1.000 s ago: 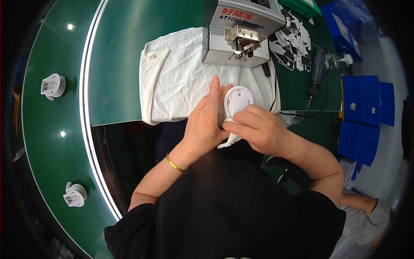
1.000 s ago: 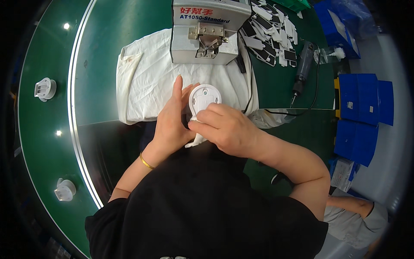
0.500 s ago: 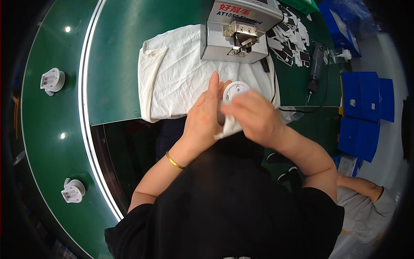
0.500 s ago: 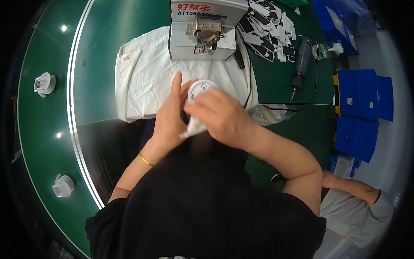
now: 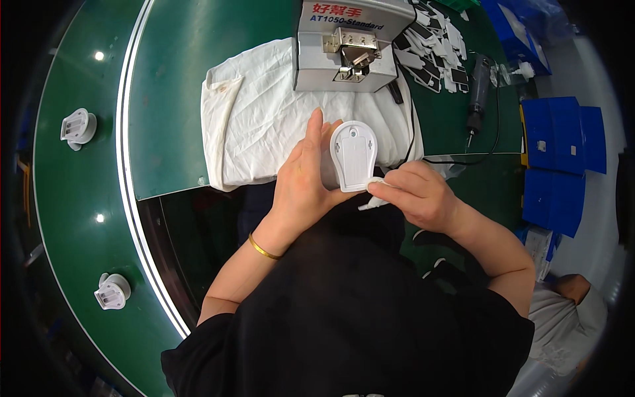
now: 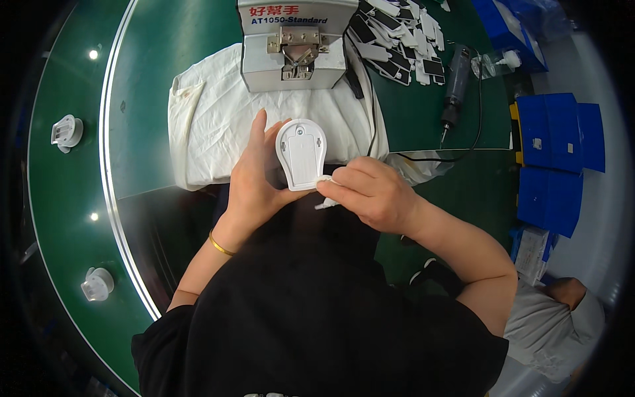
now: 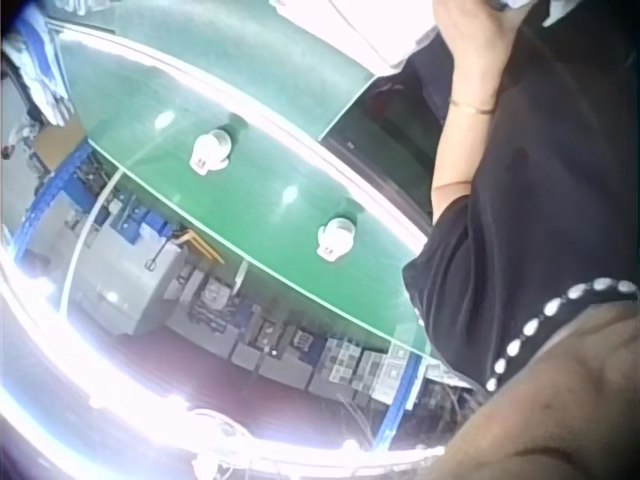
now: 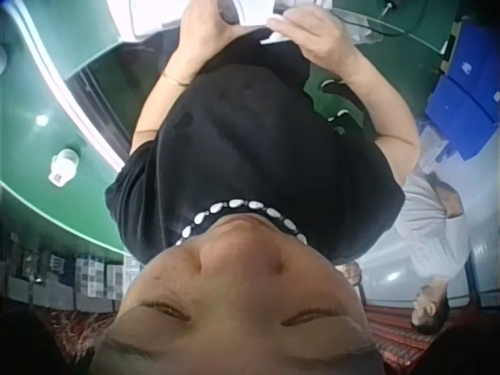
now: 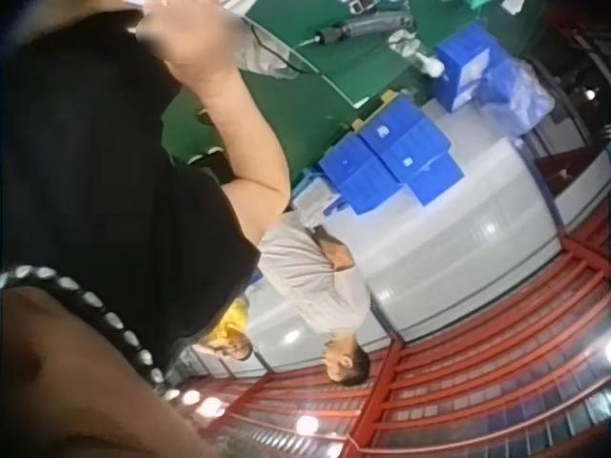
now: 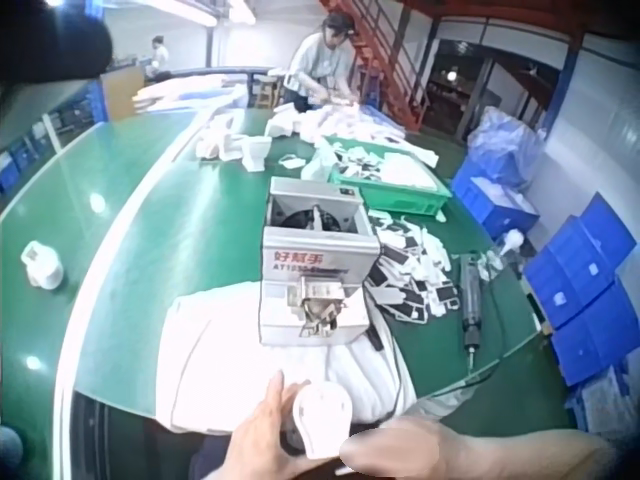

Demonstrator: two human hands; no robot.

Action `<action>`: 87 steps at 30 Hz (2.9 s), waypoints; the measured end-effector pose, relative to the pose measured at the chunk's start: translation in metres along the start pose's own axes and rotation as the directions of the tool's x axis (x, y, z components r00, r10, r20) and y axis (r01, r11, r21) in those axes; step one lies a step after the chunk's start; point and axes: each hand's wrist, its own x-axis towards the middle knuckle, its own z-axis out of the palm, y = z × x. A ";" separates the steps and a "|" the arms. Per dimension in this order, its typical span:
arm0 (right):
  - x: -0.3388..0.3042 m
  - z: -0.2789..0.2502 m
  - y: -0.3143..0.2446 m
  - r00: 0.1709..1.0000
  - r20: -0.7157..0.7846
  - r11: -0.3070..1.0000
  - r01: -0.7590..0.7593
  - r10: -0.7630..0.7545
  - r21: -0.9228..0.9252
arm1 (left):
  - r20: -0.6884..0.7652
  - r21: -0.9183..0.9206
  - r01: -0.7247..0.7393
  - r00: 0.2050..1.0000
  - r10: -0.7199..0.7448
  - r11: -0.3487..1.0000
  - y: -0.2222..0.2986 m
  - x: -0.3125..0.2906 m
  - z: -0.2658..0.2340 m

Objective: Assembling electronic device housings by inserting internal components and securing them with screws using an electric screwdriver.

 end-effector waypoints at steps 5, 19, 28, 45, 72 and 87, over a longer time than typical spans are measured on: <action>0.011 0.015 -0.009 0.995 -0.004 0.995 0.100 -0.100 0.003 | 0.025 -0.010 0.010 1.000 -0.010 1.000 0.002 0.001 0.000; 0.010 0.030 -0.045 0.820 -0.234 0.845 -0.461 0.522 0.271 | -0.014 -0.040 0.004 1.000 -0.005 0.999 0.007 0.002 -0.001; 0.024 0.035 -0.051 0.634 -0.169 0.629 -0.626 0.755 0.462 | -0.037 -0.026 -0.004 0.999 0.003 1.000 0.003 0.000 -0.001; 0.023 0.002 0.012 0.592 -0.499 0.767 -0.567 0.633 0.300 | -0.042 -0.065 -0.024 0.999 0.021 0.998 -0.004 -0.002 -0.008; 0.134 0.026 -0.005 0.911 0.002 0.491 -0.224 0.412 0.842 | -0.231 0.058 0.332 0.922 -0.311 0.941 -0.045 0.065 -0.143; 0.116 0.002 0.010 0.877 0.166 0.551 -0.419 0.450 0.721 | -0.448 0.342 0.671 0.732 -0.514 0.658 -0.223 0.310 -0.193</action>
